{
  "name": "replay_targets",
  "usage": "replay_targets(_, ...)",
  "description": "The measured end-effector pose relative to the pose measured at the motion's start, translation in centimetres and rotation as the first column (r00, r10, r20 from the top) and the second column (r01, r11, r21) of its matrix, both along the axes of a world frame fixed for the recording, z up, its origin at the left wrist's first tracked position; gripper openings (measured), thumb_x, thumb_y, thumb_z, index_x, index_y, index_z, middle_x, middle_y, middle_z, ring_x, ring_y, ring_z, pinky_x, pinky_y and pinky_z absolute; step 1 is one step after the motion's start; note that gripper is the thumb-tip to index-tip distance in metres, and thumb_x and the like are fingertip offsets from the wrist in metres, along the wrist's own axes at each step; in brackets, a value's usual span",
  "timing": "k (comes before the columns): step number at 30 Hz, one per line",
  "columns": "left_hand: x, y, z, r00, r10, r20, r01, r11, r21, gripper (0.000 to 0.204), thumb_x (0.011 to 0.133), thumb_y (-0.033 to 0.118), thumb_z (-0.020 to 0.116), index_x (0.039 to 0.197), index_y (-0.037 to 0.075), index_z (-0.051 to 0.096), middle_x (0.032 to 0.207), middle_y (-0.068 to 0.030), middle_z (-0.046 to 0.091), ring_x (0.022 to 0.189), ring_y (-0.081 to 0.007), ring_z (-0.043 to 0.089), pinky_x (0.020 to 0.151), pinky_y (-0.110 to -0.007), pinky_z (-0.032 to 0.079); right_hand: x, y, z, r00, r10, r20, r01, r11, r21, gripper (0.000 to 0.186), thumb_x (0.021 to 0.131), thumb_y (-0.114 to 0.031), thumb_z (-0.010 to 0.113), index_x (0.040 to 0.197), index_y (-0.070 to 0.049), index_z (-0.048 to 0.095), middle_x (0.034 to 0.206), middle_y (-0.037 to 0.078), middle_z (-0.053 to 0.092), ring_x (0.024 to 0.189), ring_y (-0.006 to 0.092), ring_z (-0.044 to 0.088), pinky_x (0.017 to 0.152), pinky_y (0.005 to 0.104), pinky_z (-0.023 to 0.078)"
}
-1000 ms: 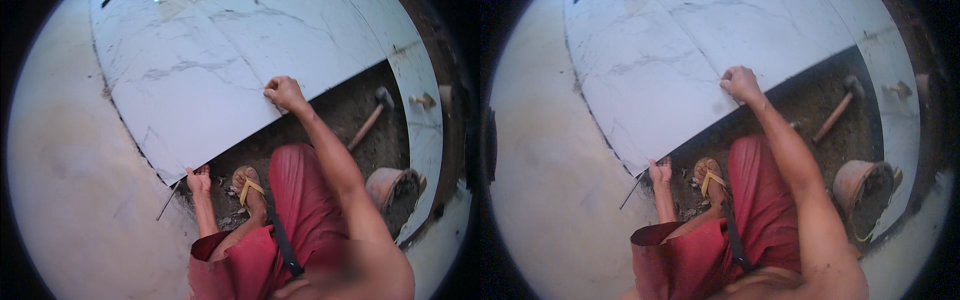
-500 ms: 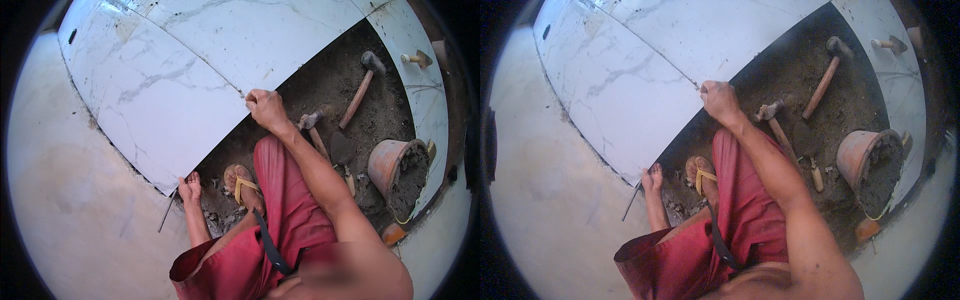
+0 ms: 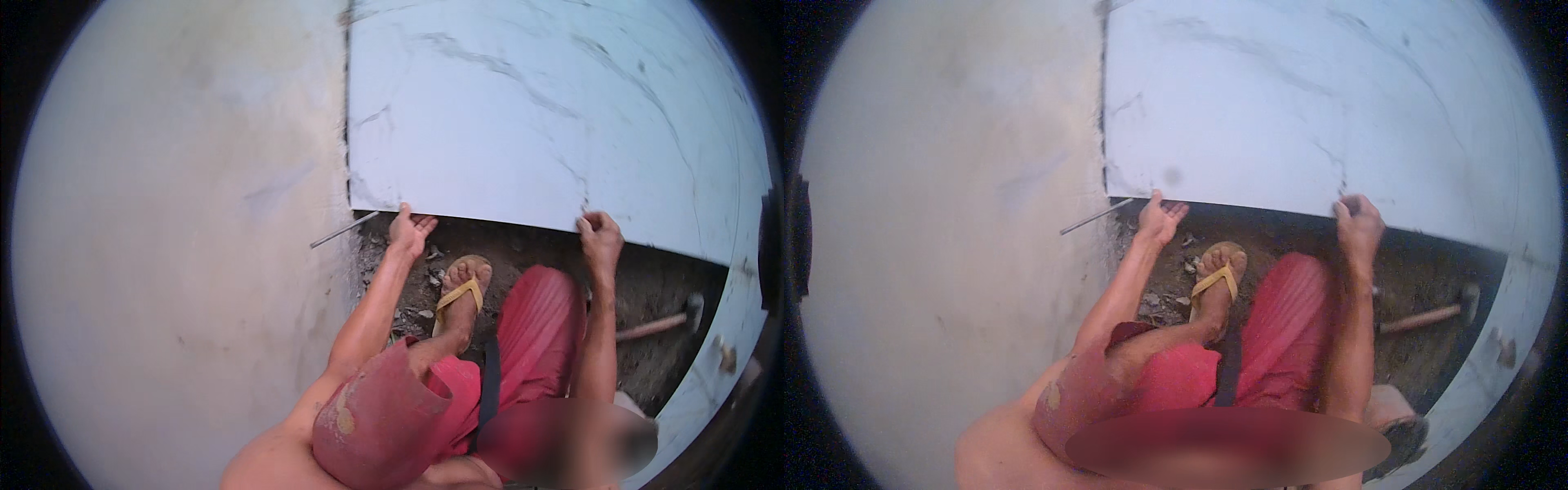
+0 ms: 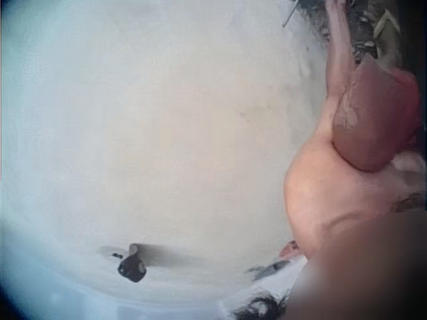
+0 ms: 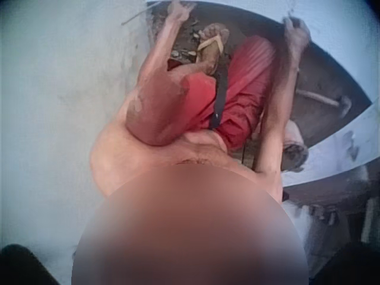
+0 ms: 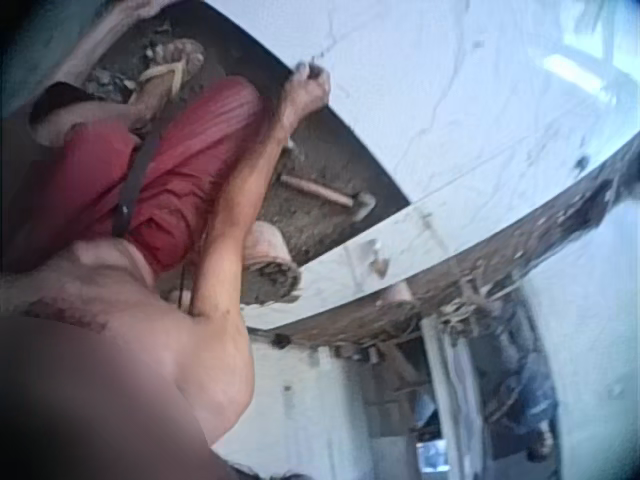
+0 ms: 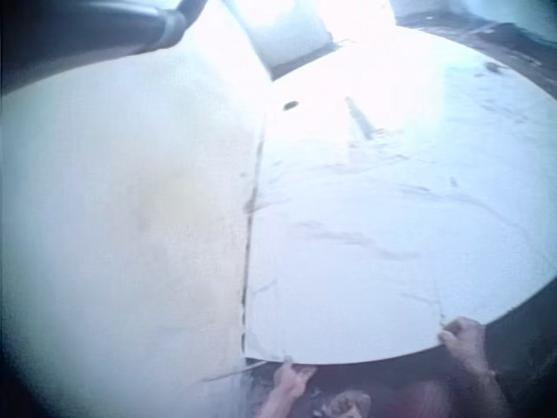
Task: The person prepares the floor by spreading and leveling cement with a trowel and hammer. They then place a large white tile onto the prepared area, adjusting its position to align with existing tiles.
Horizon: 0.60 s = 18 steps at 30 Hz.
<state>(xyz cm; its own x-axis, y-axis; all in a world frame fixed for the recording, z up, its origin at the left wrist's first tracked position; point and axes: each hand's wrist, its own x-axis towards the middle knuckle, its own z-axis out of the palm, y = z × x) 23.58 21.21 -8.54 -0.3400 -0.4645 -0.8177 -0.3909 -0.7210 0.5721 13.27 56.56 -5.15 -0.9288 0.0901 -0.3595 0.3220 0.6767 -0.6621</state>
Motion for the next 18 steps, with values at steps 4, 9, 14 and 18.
replay_targets(4, 0.4, 0.7, 0.5, 0.998, 0.048, -0.029, -0.047, 0.999, 0.012, 0.041, 0.099, 0.036, 0.038, 0.112, -0.001, 0.047, 0.094, -0.0165, 0.056, 0.087, -0.0297, 0.058, 0.079, -0.046, 0.052, 0.2, 0.8, -0.9, 0.994, -0.046, 0.098, 0.049, 0.998, -0.027, 0.019, 0.078, -0.016, 0.069, 0.090, -0.002, 0.066, 0.084, 0.011, 0.069, 0.079, 0.0211, 0.065, 0.074, 0.0335, 0.050)
replay_targets(9, 0.6, -0.2, -0.4, 0.996, 0.029, -0.087, -0.026, 0.999, 0.035, 0.041, 0.098, 0.033, 0.041, 0.119, -0.001, 0.041, 0.105, -0.0196, 0.052, 0.099, -0.0352, 0.056, 0.085, -0.050, 0.050, 0.1, 0.0, -0.4, 0.998, 0.000, 0.063, -0.002, 1.000, 0.030, 0.019, 0.079, -0.015, 0.068, 0.091, 0.000, 0.065, 0.083, 0.011, 0.068, 0.076, 0.0182, 0.064, 0.072, 0.0312, 0.050)
replay_targets(14, -0.6, 0.4, 0.1, 0.995, 0.089, -0.052, -0.087, 0.996, 0.031, 0.042, 0.098, 0.037, 0.042, 0.116, 0.000, 0.045, 0.101, -0.0188, 0.055, 0.094, -0.0334, 0.058, 0.085, -0.050, 0.050, 0.1, 1.7, -2.7, 0.995, 0.077, -0.067, -0.078, 0.997, -0.006, 0.017, 0.082, -0.014, 0.067, 0.089, 0.001, 0.063, 0.074, 0.003, 0.063, 0.062, 0.0091, 0.056, 0.055, 0.0243, 0.046)
replay_targets(18, 1.6, -1.7, -3.2, 0.967, 0.044, -0.251, 0.023, 0.966, 0.258, 0.033, 0.097, 0.030, 0.044, 0.113, 0.001, 0.049, 0.105, -0.0158, 0.056, 0.096, -0.0308, 0.057, 0.092, -0.050, 0.046, 1.4, 2.0, 0.5, 1.000, 0.029, -0.004, -0.029, 0.998, 0.050, 0.024, 0.078, -0.024, 0.069, 0.084, -0.001, 0.065, 0.077, 0.013, 0.065, 0.070, 0.0224, 0.062, 0.068, 0.0352, 0.049)
